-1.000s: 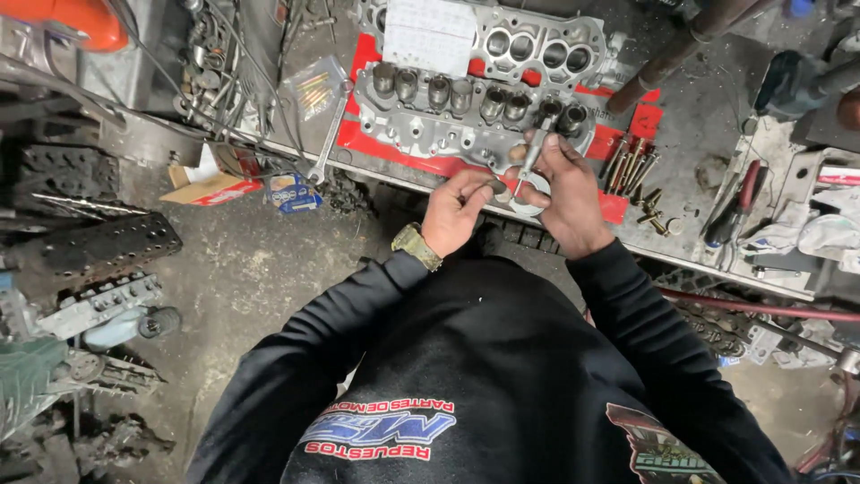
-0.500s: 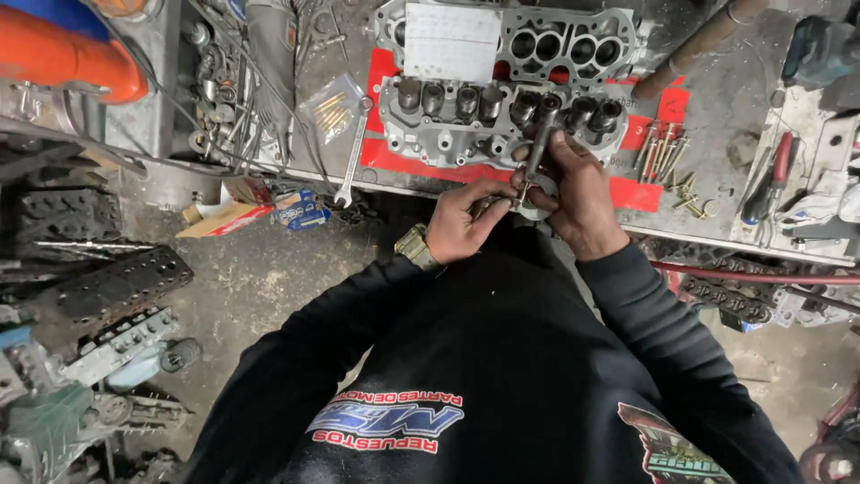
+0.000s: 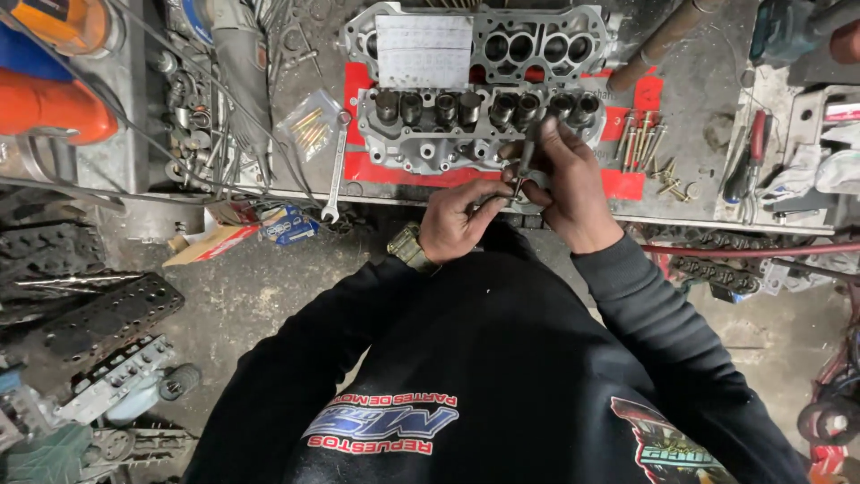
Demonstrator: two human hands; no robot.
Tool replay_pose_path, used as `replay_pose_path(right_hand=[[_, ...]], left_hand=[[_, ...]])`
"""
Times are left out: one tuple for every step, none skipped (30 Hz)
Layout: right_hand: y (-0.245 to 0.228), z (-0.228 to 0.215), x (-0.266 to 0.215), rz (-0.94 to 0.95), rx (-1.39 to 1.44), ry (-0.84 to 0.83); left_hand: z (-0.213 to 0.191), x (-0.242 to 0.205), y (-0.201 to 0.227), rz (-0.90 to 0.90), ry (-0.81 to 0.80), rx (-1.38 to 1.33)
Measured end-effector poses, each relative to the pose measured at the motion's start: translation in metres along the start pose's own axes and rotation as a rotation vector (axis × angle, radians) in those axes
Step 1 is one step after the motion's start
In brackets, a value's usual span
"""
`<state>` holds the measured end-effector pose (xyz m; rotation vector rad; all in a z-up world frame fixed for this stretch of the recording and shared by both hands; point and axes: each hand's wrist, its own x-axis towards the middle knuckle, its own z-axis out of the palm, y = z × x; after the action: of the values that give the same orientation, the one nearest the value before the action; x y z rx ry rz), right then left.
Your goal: The person places small metal components into the cylinder head using a pair of pliers. They then use a micrometer to measure the diameter of the components inside the head, adjusting the tool and checking the readings repeatedly.
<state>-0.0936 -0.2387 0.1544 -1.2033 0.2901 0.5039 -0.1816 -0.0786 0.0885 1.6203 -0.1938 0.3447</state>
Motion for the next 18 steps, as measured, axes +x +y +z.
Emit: replay_pose_path(right_hand=[[-0.001,-0.001,0.000,-0.004,-0.002,0.002],[-0.002,-0.001,0.000,-0.002,0.012,0.014],[-0.003,-0.001,-0.001,0.004,0.027,0.026],[-0.003,0.000,-0.001,0.003,0.026,0.028],[-0.003,0.001,-0.001,-0.012,0.018,0.017],[-0.002,0.001,-0.001,-0.028,0.009,0.006],[-0.002,0.000,-0.001,-0.027,0.008,0.007],[-0.001,-0.002,-0.001,-0.038,0.019,0.006],[-0.001,-0.003,-0.001,-0.051,0.031,0.005],[0.000,-0.003,-0.002,-0.051,0.031,0.006],[0.000,-0.004,-0.002,-0.049,0.038,0.009],[0.000,-0.004,-0.002,-0.046,0.044,0.013],[0.000,-0.004,-0.002,-0.047,0.046,0.014],[0.000,-0.004,-0.003,-0.045,0.047,0.018],[0.000,-0.004,-0.003,-0.043,0.049,0.023],[0.001,-0.007,-0.001,-0.044,0.050,0.024],[0.003,-0.009,0.000,-0.046,0.048,0.020],[0.005,-0.012,0.001,-0.049,0.045,0.016]], left_hand=[[0.001,0.000,-0.002,0.004,-0.001,-0.003],[0.002,-0.001,-0.003,0.004,-0.003,-0.003],[0.002,-0.002,-0.004,0.002,-0.004,-0.002],[0.003,-0.002,-0.007,0.003,-0.005,-0.004],[0.005,-0.003,-0.009,0.006,0.004,-0.020],[0.006,-0.004,-0.012,0.009,0.013,-0.036],[0.007,-0.002,-0.009,0.008,0.012,-0.037],[0.007,0.000,-0.006,0.004,0.013,-0.039],[0.007,0.001,-0.004,0.002,0.014,-0.041],[0.006,0.001,-0.004,0.002,0.013,-0.042],[0.005,0.001,-0.004,-0.017,0.004,-0.028],[0.005,0.001,-0.004,-0.036,-0.005,-0.014],[0.005,0.001,-0.004,-0.036,-0.007,-0.014],[0.005,0.002,-0.004,-0.034,-0.006,-0.008],[0.006,0.003,-0.004,-0.032,-0.005,-0.001],[0.006,0.003,-0.005,-0.032,-0.007,-0.001],[0.006,0.003,-0.005,-0.027,-0.010,0.001],[0.006,0.002,-0.006,-0.022,-0.013,0.002]])
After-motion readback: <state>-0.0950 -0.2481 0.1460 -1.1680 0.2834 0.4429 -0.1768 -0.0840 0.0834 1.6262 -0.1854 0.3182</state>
